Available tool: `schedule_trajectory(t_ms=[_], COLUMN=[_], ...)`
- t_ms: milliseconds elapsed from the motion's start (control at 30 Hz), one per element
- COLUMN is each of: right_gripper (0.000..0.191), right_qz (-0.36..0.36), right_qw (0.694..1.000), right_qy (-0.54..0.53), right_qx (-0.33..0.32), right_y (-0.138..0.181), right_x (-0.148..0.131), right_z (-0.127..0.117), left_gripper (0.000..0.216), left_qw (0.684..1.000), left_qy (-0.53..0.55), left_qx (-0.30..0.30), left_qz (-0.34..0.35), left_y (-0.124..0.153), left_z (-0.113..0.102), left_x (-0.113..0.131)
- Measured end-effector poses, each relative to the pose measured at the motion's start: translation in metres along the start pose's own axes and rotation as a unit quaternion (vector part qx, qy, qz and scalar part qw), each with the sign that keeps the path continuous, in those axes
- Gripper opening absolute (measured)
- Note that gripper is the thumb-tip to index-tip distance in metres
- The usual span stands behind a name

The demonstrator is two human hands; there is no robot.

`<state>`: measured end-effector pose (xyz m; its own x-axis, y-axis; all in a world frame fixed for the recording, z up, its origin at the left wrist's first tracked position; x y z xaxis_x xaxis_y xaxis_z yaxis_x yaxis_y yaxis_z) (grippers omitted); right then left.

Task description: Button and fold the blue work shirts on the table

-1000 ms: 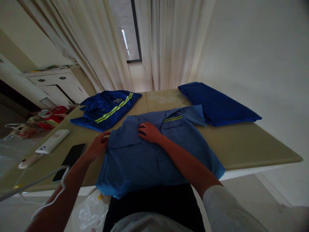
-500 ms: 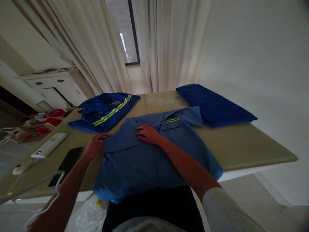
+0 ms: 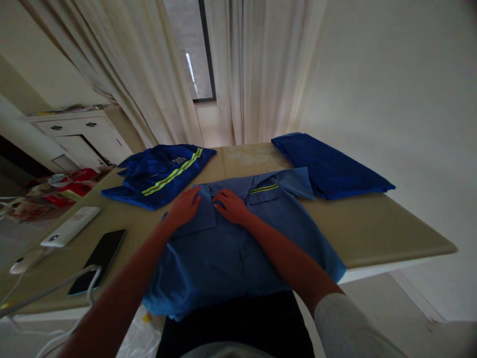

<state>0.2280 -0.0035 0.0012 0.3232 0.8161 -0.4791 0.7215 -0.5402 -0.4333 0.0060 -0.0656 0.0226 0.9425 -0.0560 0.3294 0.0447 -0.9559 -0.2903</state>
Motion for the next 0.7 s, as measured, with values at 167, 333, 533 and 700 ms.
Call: schedule_trajectory(t_ms=[167,333,533,700], right_gripper=[0.024,0.026,0.051,0.057], right_qz=[0.125,0.298,0.516,0.592], right_qw=[0.983,0.909,0.763,0.731], right_qy=[-0.004,0.079,0.201,0.216], right_qx=[0.137,0.281,0.333,0.263], right_y=[-0.007,0.004,0.067,0.096], right_x=[0.023,0.074,0.128,0.147], right_z=[-0.016,-0.082,-0.166,-0.178], left_gripper=[0.053,0.058,0.056,0.057], left_qw=[1.000,0.999,0.995,0.990], left_qy=[-0.010,-0.017,-0.037,-0.057], left_qx=[0.005,-0.009,-0.013,-0.038], left_qz=[-0.024,0.031,0.091,0.125], left_y=[-0.059,-0.053,-0.035,-0.040], left_z=[0.052,0.096,0.111,0.110], left_x=[0.074,0.134,0.145,0.145])
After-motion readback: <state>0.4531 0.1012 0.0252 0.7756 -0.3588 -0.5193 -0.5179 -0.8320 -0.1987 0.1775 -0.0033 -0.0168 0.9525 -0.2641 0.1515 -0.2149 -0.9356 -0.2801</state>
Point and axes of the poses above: each hand's wrist, its own y-axis away from the middle knuckle, its own z-axis out of the palm, x = y × z, the point moved 2 cm from there along -y, towards the middle knuckle, and after that the axes turned 2 degrees about -y, right-handed, at the moved point
